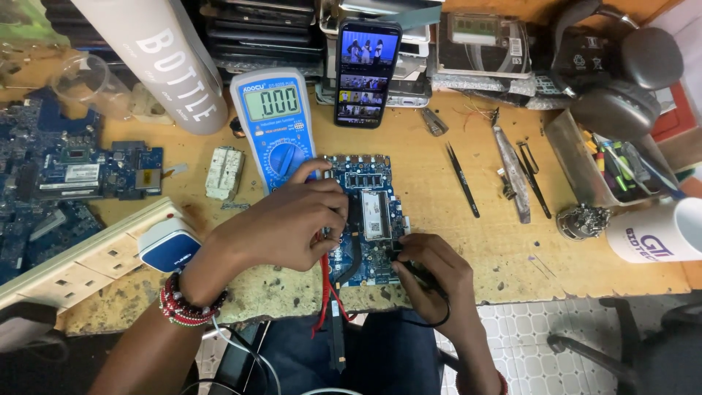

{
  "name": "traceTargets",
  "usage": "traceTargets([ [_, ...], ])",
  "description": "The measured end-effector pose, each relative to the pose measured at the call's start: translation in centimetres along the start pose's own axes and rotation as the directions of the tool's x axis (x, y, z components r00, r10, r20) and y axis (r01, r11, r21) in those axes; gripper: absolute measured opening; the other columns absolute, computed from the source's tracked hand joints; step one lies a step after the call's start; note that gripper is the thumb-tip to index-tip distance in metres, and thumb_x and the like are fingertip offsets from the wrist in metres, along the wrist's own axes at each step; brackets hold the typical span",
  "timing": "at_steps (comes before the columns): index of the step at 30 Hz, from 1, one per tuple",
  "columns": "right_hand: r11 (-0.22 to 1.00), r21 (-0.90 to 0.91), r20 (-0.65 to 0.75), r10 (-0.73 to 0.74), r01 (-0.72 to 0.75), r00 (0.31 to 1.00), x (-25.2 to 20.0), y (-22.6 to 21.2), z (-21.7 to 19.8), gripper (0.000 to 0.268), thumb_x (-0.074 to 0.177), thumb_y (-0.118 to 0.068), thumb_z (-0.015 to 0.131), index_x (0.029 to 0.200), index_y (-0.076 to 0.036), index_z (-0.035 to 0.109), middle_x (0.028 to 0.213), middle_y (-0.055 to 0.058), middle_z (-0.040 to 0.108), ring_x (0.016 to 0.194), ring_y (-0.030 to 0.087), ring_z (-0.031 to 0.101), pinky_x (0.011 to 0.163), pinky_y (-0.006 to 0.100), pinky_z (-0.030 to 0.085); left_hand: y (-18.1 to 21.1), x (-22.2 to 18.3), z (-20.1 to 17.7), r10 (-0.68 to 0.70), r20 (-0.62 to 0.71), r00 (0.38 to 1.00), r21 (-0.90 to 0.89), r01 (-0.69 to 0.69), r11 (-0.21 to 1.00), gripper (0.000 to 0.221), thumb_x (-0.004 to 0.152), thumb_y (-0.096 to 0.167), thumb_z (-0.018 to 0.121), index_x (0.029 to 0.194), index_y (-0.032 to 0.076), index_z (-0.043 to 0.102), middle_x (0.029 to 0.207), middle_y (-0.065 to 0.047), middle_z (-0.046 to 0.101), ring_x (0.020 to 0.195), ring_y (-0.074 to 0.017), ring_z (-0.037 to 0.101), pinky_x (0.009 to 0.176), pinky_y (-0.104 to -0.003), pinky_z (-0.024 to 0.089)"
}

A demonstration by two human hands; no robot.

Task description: Testing electrical components on a computer motherboard using a digital multimeter.

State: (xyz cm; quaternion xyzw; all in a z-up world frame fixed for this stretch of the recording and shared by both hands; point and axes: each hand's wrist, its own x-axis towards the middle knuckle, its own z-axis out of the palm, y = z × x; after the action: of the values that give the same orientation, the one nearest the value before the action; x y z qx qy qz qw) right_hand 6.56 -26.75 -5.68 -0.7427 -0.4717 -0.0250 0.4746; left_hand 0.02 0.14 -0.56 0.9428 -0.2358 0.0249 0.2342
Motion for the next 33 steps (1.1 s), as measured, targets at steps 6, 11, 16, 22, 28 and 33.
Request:
traceTargets([
  [6,1.0,-0.003,0.011,0.003,-0.003,1.0,0.14,-0.1,0.02,0.007,0.092,-0.01,0.072,0.095,-0.004,0.069,0.107,0.015,0.07,0.107,0.029,0.072,0.088,0.035,0.059,0.01,0.05,-0.16,-0.017,0.011,1.0,-0.001,0.018,1.0,0.014,0.078,0.013,0.077,0.065,0.016,0.072,0.08,0.005,0.064,0.091,-0.018,0.06,0.121,-0.052,0.016],
  [11,1.0,0.005,0.012,-0.012,0.012,1.0,0.45,-0.25,0.0,0.006,0.092,-0.008,0.072,0.095,-0.003,0.069,0.106,0.016,0.071,0.106,0.03,0.072,0.091,0.037,0.06,0.07,-0.03,-0.3,0.0,0.0,1.0,0.035,0.0,0.999,0.011,0.079,0.016,0.077,0.068,0.015,0.073,0.08,0.004,0.064,0.09,-0.0212,0.059,0.12,-0.054,0.02],
  [16,0.999,0.025,0.004,-0.028,0.028,1.0,0.76,-0.27,0.04,0.007,0.092,-0.005,0.073,0.094,0.0,0.068,0.105,0.018,0.07,0.107,0.033,0.071,0.091,0.038,0.059,0.29,0.11,-0.75,-0.017,0.026,1.0,0.041,0.016,0.999,0.011,0.079,0.016,0.076,0.068,0.016,0.074,0.081,0.004,0.066,0.093,-0.0206,0.06,0.12,-0.055,0.019],
  [22,0.999,0.046,0.028,-0.024,0.023,0.999,0.83,-0.7,-0.64,0.008,0.093,-0.003,0.072,0.096,0.001,0.066,0.106,0.019,0.069,0.106,0.033,0.071,0.092,0.039,0.06,0.38,0.28,-0.25,-0.049,0.054,0.997,0.047,0.046,0.998,0.008,0.081,0.021,0.078,0.075,0.015,0.078,0.089,0.002,0.069,0.101,-0.0221,0.06,0.122,-0.057,0.017],
  [28,0.997,0.073,0.015,-0.019,0.018,1.0,0.5,-0.47,-0.55,0.008,0.092,-0.001,0.074,0.096,0.001,0.067,0.107,0.019,0.07,0.105,0.032,0.071,0.092,0.038,0.06,0.29,0.45,-0.07,-0.047,0.069,0.997,0.045,0.044,0.998,0.01,0.083,0.023,0.078,0.078,0.015,0.079,0.093,0.002,0.07,0.106,-0.0222,0.06,0.122,-0.058,0.015],
  [33,0.996,0.084,0.012,-0.026,0.025,1.0,0.36,-0.21,-0.72,0.01,0.091,0.0,0.075,0.098,0.002,0.068,0.108,0.019,0.07,0.106,0.032,0.071,0.094,0.038,0.061,0.35,0.68,-0.16,-0.046,0.072,0.996,0.057,0.042,0.998,0.011,0.083,0.025,0.078,0.079,0.014,0.079,0.094,0.001,0.07,0.107,-0.0219,0.061,0.122,-0.057,0.016],
])
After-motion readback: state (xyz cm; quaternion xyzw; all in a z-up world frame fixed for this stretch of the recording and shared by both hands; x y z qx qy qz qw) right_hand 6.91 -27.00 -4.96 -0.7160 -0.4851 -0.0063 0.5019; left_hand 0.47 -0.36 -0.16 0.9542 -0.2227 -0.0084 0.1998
